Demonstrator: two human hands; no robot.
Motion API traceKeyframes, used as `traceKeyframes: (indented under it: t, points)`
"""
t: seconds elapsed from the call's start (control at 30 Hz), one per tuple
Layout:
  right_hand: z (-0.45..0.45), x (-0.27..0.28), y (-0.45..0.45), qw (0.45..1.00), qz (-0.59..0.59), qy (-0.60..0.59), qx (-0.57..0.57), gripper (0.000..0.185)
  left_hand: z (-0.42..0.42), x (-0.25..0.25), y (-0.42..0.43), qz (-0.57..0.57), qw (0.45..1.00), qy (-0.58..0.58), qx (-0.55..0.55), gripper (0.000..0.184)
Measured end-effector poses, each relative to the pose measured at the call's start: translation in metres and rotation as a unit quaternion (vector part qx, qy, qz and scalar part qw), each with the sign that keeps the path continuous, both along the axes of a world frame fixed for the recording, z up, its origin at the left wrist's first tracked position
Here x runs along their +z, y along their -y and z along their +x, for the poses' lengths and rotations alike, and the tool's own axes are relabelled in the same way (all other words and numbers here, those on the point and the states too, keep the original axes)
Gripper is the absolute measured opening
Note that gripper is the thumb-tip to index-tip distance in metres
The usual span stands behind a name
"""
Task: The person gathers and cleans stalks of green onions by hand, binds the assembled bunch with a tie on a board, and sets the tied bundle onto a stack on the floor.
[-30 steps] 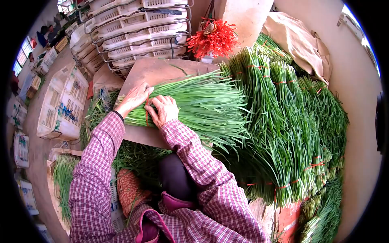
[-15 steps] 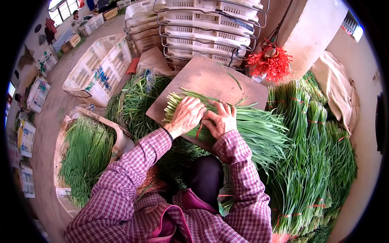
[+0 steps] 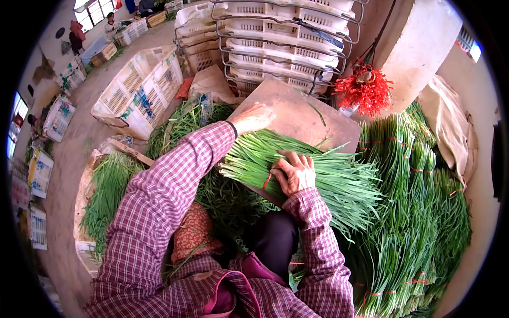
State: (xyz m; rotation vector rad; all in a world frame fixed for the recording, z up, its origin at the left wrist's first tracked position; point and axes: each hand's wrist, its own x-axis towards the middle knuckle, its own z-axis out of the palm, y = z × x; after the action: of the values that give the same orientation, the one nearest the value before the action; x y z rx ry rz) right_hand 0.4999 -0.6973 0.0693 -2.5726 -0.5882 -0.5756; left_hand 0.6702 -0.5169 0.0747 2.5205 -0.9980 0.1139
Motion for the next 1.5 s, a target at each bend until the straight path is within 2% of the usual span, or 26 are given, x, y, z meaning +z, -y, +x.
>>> traceKeyframes:
  t: [0.1,0.27,0.33,0.43,0.47,0.57,0.6,0.63,0.73,0.77,0.83,0.9,0.97,1.03,1.1,1.17,1.23,1.3,1.37,1.4,1.43,1.5]
  points:
    - [-0.001,0.001,0.001,1.0,-0.001,0.008,0.007,0.017,0.002,-0.009,0.021,0.192,0.965,-0.16,0.075,0.047]
    - [-0.001,-0.001,0.0,1.0,0.01,-0.002,0.002,0.018,-0.011,0.013,0.024,0.193,0.961,-0.185,0.07,0.05]
    - [-0.004,-0.001,0.0,1.0,0.001,0.016,-0.005,0.018,-0.014,0.022,0.024,0.216,0.948,-0.233,-0.005,0.051]
    - [-0.007,-0.003,-0.002,1.0,0.016,0.021,-0.011,0.018,-0.025,0.038,0.024,0.25,0.925,-0.282,-0.054,0.05]
    - [-0.007,-0.003,-0.002,1.0,0.015,0.023,-0.013,0.018,-0.024,0.029,0.023,0.258,0.932,-0.245,-0.064,0.05]
    - [-0.009,-0.003,-0.003,0.999,0.015,0.023,-0.017,0.017,-0.045,0.049,0.023,0.267,0.919,-0.261,-0.125,0.051]
    - [-0.011,-0.003,-0.003,1.0,0.013,0.021,-0.017,0.017,-0.054,0.05,0.021,0.287,0.925,-0.22,-0.119,0.051]
    - [-0.013,-0.003,-0.003,0.999,0.026,0.021,-0.015,0.017,-0.066,0.043,0.015,0.247,0.951,-0.154,-0.105,0.045]
    - [-0.018,0.003,-0.003,0.999,0.027,0.023,-0.024,0.016,-0.085,0.024,0.012,0.183,0.978,-0.088,-0.053,0.03]
    - [-0.02,0.006,-0.003,0.999,0.014,0.025,-0.034,0.016,-0.09,0.007,0.009,0.012,0.998,0.013,-0.055,0.027]
    - [-0.022,0.008,-0.002,0.999,0.001,0.002,-0.041,0.017,-0.099,0.007,0.007,0.071,0.997,0.001,-0.041,0.024]
    - [-0.019,0.011,0.002,0.999,-0.046,-0.009,-0.024,0.026,-0.104,0.002,0.004,0.054,0.996,0.031,-0.057,0.023]
    - [-0.016,0.012,0.007,0.998,-0.063,-0.022,-0.01,0.025,-0.109,-0.001,0.004,0.035,0.995,0.061,-0.075,0.023]
    - [-0.015,0.013,0.01,0.993,-0.05,-0.1,0.033,0.019,-0.114,0.003,0.005,0.047,0.994,0.067,-0.07,0.023]
    - [-0.015,0.013,0.012,0.994,-0.042,-0.088,0.048,0.019,-0.112,0.004,0.004,0.044,0.995,0.05,-0.072,0.026]
    - [-0.017,0.017,0.012,0.99,-0.039,-0.125,0.044,0.018,-0.105,0.01,0.002,0.067,0.992,-0.056,-0.088,0.031]
    - [-0.016,0.014,0.013,0.993,-0.038,-0.103,0.045,0.018,-0.089,0.033,-0.001,0.202,0.963,-0.103,-0.148,0.045]
    - [-0.015,0.015,0.012,0.992,-0.031,-0.107,0.051,0.018,-0.069,0.082,0.018,0.26,0.921,-0.254,-0.143,0.049]
    - [-0.015,0.009,0.014,0.993,-0.028,-0.099,0.056,0.018,-0.031,0.065,0.021,0.153,0.953,-0.183,-0.187,0.047]
    - [-0.015,0.007,0.015,0.994,-0.027,-0.09,0.062,0.019,-0.022,0.068,0.031,0.123,0.96,-0.206,-0.146,0.04]
    - [-0.015,0.006,0.015,0.994,-0.026,-0.09,0.062,0.019,-0.017,0.059,0.039,0.124,0.959,-0.207,-0.146,0.04]
    - [-0.015,0.005,0.016,0.994,-0.023,-0.087,0.06,0.02,-0.008,0.03,0.054,0.032,0.98,-0.182,-0.079,0.028]
